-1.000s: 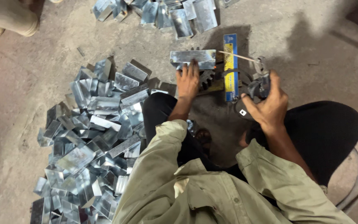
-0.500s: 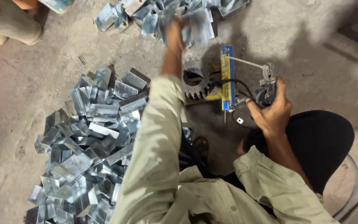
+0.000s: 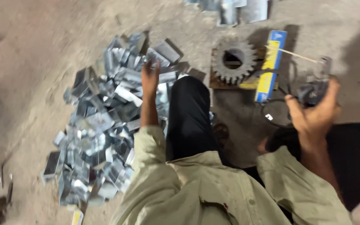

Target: The person sits on the floor and welds small rectangular metal pieces onto a larger gear-shaped metal component using a handheld welding tool. They repeatedly pick up metal pieces from a pile, position them on the gear, and apply welds, creating bright sparks.

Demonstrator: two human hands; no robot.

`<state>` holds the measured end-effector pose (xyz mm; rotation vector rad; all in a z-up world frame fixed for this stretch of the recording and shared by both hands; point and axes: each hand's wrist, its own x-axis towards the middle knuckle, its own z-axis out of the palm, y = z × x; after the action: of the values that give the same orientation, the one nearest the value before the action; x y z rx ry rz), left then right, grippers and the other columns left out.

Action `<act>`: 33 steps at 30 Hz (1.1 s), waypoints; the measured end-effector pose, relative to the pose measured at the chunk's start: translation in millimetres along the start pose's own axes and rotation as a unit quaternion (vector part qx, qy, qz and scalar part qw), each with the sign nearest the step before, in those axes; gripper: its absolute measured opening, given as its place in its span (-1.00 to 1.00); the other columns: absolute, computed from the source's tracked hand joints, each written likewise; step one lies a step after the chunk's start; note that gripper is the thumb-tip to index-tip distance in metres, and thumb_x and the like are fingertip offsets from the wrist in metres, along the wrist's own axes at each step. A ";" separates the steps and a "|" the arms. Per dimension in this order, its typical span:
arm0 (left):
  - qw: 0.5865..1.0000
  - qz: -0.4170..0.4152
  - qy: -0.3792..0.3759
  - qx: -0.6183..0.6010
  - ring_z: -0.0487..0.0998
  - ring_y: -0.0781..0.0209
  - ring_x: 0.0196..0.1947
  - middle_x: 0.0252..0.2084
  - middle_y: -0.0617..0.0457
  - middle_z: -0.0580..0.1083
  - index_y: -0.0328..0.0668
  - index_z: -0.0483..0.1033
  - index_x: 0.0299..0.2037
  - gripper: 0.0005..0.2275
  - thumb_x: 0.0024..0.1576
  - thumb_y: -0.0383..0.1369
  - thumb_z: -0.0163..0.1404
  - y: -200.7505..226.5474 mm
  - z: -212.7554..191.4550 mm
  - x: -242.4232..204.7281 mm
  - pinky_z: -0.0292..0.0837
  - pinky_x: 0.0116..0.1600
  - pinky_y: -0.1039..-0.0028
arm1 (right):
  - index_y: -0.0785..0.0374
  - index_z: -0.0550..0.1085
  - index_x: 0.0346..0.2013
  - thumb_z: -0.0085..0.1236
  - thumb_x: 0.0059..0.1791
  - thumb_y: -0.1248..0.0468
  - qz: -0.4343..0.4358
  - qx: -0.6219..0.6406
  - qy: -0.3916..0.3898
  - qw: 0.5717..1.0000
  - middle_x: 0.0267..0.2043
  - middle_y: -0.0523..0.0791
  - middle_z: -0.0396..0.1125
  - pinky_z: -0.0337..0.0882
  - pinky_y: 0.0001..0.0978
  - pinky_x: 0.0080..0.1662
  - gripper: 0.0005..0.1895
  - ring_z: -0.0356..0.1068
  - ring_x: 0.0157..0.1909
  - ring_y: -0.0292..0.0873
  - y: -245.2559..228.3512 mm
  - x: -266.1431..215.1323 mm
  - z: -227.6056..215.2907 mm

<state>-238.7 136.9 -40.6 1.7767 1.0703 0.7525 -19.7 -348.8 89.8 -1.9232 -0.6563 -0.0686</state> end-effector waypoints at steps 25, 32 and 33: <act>0.856 -0.163 -0.092 0.482 0.29 -0.18 0.40 0.38 -0.16 0.34 -0.12 0.36 0.27 -0.44 0.10 -0.04 0.08 -191.7 -98.4 -270.5 0.17 0.33 -0.29 | 0.51 0.27 0.24 0.32 -0.02 0.47 -0.117 -0.069 -0.027 0.990 0.09 0.11 0.31 0.40 -0.14 0.21 -0.41 0.35 0.08 0.04 65.2 -5.1 -0.9; 0.771 -0.152 -0.289 0.547 0.09 -0.29 0.44 0.44 -0.11 0.21 0.10 0.37 0.26 -0.29 -0.15 0.02 0.24 -178.7 -125.2 -254.4 -0.02 0.23 -0.56 | 0.40 0.22 0.34 0.42 -0.01 0.42 -0.042 -0.017 -0.025 0.999 -0.01 0.00 0.37 0.44 -0.24 0.08 -0.28 0.42 -0.03 -0.07 -11.8 2.0 9.5; 0.787 -0.140 -0.254 0.545 0.06 -0.44 0.41 0.46 -0.25 0.14 0.01 0.31 0.30 -0.19 -0.17 0.10 0.29 -180.5 -128.4 -262.7 0.00 0.16 -0.57 | 0.40 0.20 0.37 0.43 -0.03 0.44 -0.062 -0.042 -0.022 0.997 0.02 0.04 0.38 0.46 -0.22 0.10 -0.23 0.44 0.00 -0.02 -12.8 2.1 10.3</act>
<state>-523.3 -9.9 -165.2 2.4252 1.4426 -0.7099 -26.5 -335.3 96.6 -1.9673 -0.8139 -0.1335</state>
